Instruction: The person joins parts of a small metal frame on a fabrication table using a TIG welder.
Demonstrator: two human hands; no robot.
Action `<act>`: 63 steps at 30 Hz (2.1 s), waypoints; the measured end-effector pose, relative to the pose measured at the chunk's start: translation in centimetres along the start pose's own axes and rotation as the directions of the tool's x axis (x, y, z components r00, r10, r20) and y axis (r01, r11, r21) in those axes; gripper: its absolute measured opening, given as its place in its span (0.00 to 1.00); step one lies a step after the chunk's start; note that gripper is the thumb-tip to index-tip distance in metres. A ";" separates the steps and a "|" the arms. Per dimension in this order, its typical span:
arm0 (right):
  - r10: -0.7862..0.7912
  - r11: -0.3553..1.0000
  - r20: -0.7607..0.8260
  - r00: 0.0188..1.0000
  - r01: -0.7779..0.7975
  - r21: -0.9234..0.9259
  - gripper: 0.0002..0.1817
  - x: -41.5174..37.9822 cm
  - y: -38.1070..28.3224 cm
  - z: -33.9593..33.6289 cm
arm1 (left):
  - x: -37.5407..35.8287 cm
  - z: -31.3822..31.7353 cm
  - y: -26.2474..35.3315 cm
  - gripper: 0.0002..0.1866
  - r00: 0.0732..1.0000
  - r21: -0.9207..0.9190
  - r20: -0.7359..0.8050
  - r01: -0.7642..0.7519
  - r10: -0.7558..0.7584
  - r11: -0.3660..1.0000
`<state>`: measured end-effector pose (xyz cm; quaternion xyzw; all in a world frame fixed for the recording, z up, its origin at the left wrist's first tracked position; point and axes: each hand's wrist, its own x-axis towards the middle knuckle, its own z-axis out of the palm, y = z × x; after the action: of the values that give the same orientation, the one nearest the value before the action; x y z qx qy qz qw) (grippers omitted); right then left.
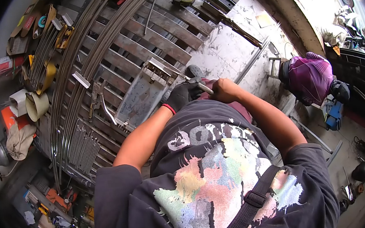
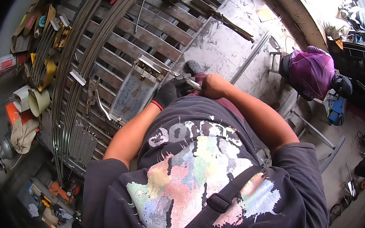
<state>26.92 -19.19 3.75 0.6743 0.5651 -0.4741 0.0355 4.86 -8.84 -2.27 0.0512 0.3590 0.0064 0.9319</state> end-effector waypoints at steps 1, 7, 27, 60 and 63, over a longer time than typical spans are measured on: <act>-0.058 0.998 0.033 0.998 0.058 0.001 0.18 0.4 0.8 0.5 | 0.1 0.0 -0.1 0.19 1.000 0.014 -0.010 -0.015 0.015 1.000; 0.014 0.999 -0.028 1.000 -0.013 0.040 0.19 0.9 1.5 1.4 | 1.7 -2.3 -0.4 0.18 0.999 -0.024 0.037 0.033 -0.032 0.999; 0.100 0.988 -0.020 0.995 -0.097 0.123 0.32 0.7 -0.3 -1.0 | 1.9 -2.4 -0.7 0.22 0.998 -0.007 0.052 -0.027 0.027 1.000; 0.193 0.952 0.001 0.981 -0.188 0.241 0.32 -2.0 -5.0 -3.3 | 2.1 -1.6 -1.1 0.13 0.996 0.170 0.032 -0.082 0.077 0.982; 0.259 0.914 -0.074 0.963 -0.219 0.343 0.31 -2.3 -5.1 -2.5 | 2.4 -2.0 -0.7 0.12 0.997 0.165 0.072 -0.054 0.043 0.985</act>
<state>24.60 -17.54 9.14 0.7614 0.3916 -0.5139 -0.0540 5.24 -9.21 -5.42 0.1378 0.3249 -0.0028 0.9356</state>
